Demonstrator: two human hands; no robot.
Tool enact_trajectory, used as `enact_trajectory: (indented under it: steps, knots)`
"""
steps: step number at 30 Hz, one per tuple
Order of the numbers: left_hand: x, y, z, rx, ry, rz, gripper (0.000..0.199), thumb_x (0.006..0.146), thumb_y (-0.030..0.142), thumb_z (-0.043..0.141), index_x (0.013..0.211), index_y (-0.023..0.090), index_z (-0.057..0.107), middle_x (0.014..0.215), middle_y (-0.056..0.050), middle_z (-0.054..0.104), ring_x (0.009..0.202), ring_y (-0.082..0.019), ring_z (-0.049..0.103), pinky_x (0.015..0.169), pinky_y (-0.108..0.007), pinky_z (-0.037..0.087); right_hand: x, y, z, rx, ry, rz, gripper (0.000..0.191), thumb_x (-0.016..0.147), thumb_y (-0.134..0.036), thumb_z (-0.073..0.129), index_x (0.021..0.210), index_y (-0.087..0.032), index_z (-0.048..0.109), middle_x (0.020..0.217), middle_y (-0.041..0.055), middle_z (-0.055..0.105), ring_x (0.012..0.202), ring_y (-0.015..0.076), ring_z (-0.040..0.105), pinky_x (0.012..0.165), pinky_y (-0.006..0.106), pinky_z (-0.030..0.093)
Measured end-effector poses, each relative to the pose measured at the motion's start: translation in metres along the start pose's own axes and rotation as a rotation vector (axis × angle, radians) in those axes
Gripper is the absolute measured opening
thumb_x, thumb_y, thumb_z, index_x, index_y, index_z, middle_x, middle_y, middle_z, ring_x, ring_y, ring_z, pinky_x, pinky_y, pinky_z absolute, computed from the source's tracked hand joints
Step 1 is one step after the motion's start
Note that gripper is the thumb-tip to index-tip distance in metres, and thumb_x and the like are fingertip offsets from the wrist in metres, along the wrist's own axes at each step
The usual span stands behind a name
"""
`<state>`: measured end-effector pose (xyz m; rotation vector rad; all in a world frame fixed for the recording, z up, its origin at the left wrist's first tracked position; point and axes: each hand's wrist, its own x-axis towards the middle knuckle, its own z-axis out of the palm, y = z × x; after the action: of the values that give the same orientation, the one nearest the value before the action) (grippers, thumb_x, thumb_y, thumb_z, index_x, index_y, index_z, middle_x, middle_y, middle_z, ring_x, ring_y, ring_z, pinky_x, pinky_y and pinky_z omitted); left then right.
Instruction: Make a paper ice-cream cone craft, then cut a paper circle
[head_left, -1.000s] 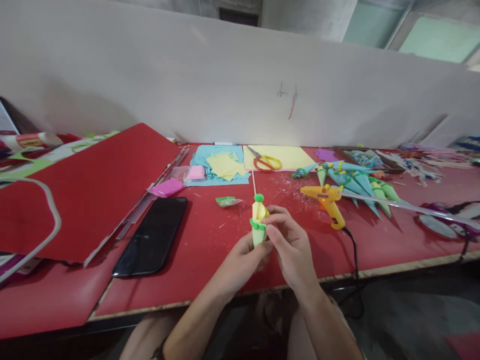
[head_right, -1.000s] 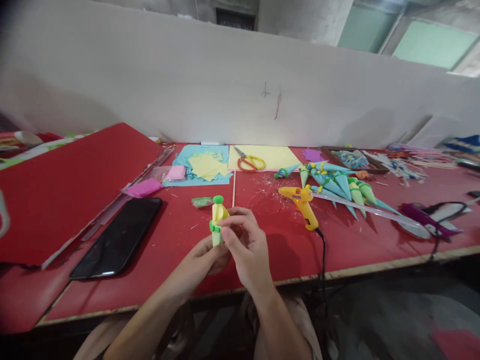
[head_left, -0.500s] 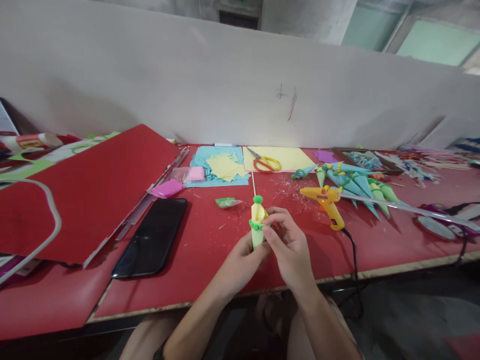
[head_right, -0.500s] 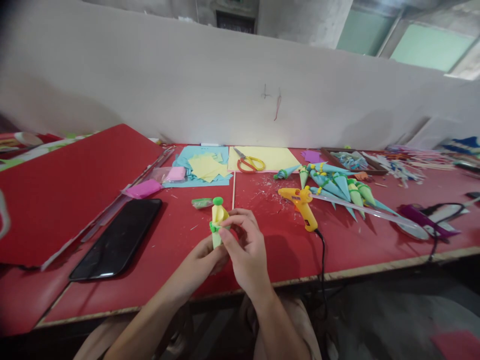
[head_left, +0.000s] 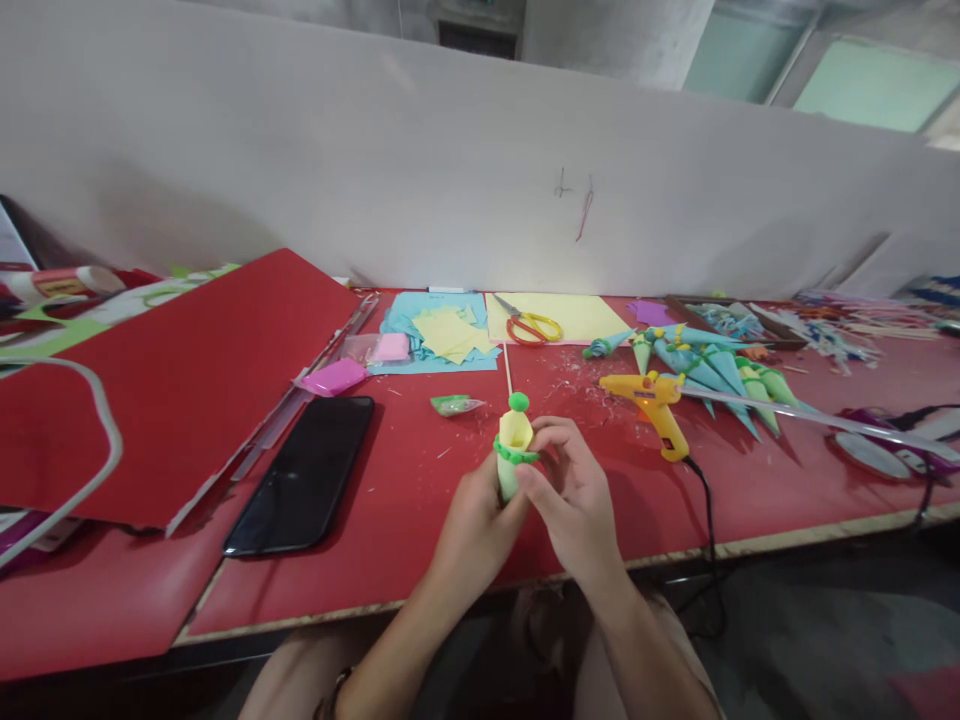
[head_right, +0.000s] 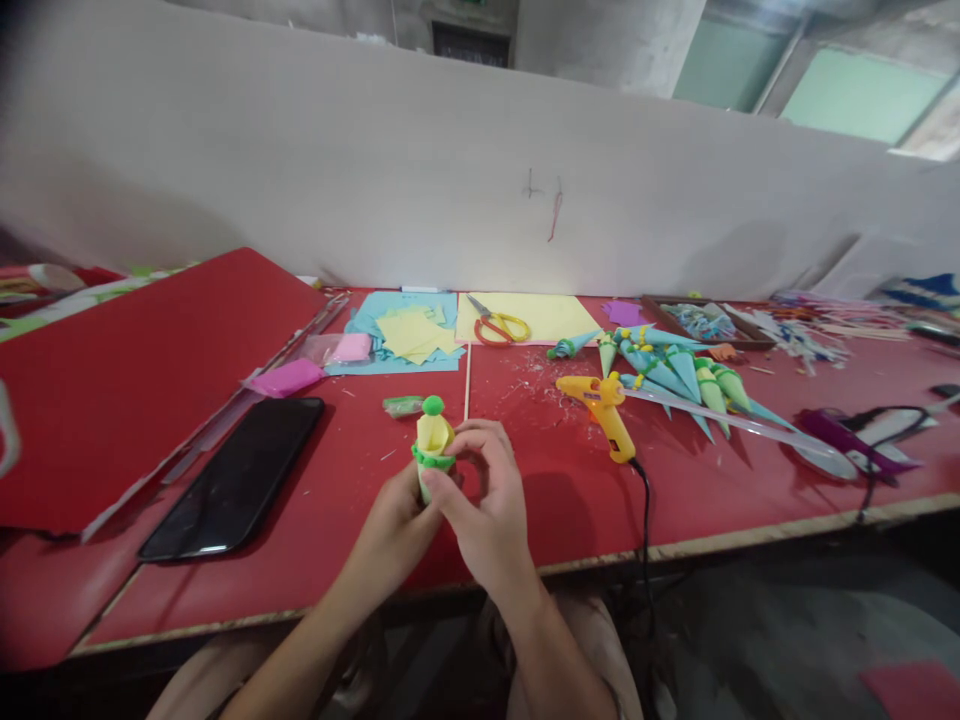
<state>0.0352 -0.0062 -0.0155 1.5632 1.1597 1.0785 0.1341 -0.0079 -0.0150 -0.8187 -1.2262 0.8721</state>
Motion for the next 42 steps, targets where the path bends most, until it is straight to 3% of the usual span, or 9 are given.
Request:
enact_trajectory:
  steps: [6, 19, 26, 29, 35, 39, 42]
  knots:
    - [-0.001, -0.002, 0.0, 0.131, 0.045, 0.083, 0.013, 0.076, 0.026, 0.046, 0.079, 0.015, 0.053, 0.058, 0.005, 0.048, 0.051, -0.009, 0.038, 0.047, -0.019, 0.029, 0.0, 0.002, -0.001, 0.006, -0.003, -0.023, 0.005, 0.077, -0.02, 0.056, 0.079, -0.022, 0.052, 0.093, 0.0017, 0.048, 0.087, 0.0139, 0.051, 0.076, 0.027, 0.045]
    - [-0.004, -0.001, -0.003, 0.535, 0.073, 0.023, 0.014, 0.077, 0.034, 0.042, 0.08, 0.021, 0.046, 0.053, 0.003, 0.048, 0.043, -0.013, 0.041, 0.044, -0.022, 0.024, -0.004, 0.004, 0.004, -0.02, 0.057, -0.032, 0.019, 0.075, -0.023, 0.06, 0.09, -0.023, 0.049, 0.086, -0.0003, 0.048, 0.081, 0.0133, 0.052, 0.074, 0.027, 0.046]
    - [-0.005, 0.001, -0.002, 0.624, 0.039, 0.024, 0.011, 0.079, 0.031, 0.039, 0.083, 0.022, 0.045, 0.062, -0.002, 0.059, 0.052, -0.018, 0.056, 0.047, -0.023, 0.03, -0.006, 0.007, 0.002, -0.087, 0.046, 0.005, 0.019, 0.074, -0.03, 0.062, 0.088, -0.022, 0.051, 0.082, 0.0001, 0.051, 0.075, 0.0141, 0.053, 0.07, 0.027, 0.046]
    - [-0.005, 0.0, -0.001, 0.559, 0.039, 0.026, 0.011, 0.079, 0.03, 0.041, 0.084, 0.021, 0.046, 0.063, -0.001, 0.058, 0.053, -0.017, 0.055, 0.049, -0.023, 0.031, -0.006, 0.007, 0.001, -0.087, 0.063, 0.004, 0.018, 0.075, -0.031, 0.062, 0.088, -0.023, 0.052, 0.083, 0.0003, 0.052, 0.077, 0.0143, 0.054, 0.071, 0.027, 0.046]
    - [0.003, 0.006, -0.01, 0.135, 0.044, -0.009, 0.014, 0.076, 0.031, 0.046, 0.071, 0.018, 0.048, 0.058, 0.005, 0.045, 0.052, -0.01, 0.041, 0.051, -0.021, 0.032, -0.001, -0.003, -0.005, -0.023, 0.045, 0.003, 0.025, 0.085, -0.039, 0.046, 0.102, -0.021, 0.051, 0.095, 0.0056, 0.059, 0.088, 0.018, 0.058, 0.076, 0.032, 0.048]
    - [0.009, 0.009, -0.026, -0.022, 0.184, -0.09, 0.024, 0.075, 0.038, 0.049, 0.063, 0.019, 0.042, 0.052, 0.008, 0.03, 0.046, -0.007, 0.028, 0.045, -0.021, 0.026, 0.007, 0.003, -0.011, -0.213, 0.075, 0.084, 0.021, 0.085, -0.03, 0.045, 0.102, -0.021, 0.053, 0.099, 0.0068, 0.06, 0.09, 0.018, 0.058, 0.079, 0.033, 0.048]
    - [0.013, 0.007, -0.039, -0.015, 0.241, -0.083, 0.024, 0.079, 0.04, 0.046, 0.067, 0.019, 0.042, 0.051, 0.008, 0.028, 0.045, -0.007, 0.027, 0.044, -0.021, 0.025, 0.009, 0.012, -0.012, -0.436, -0.031, 0.083, 0.027, 0.079, -0.02, 0.049, 0.106, -0.022, 0.054, 0.105, 0.007, 0.056, 0.095, 0.0191, 0.056, 0.085, 0.036, 0.045]
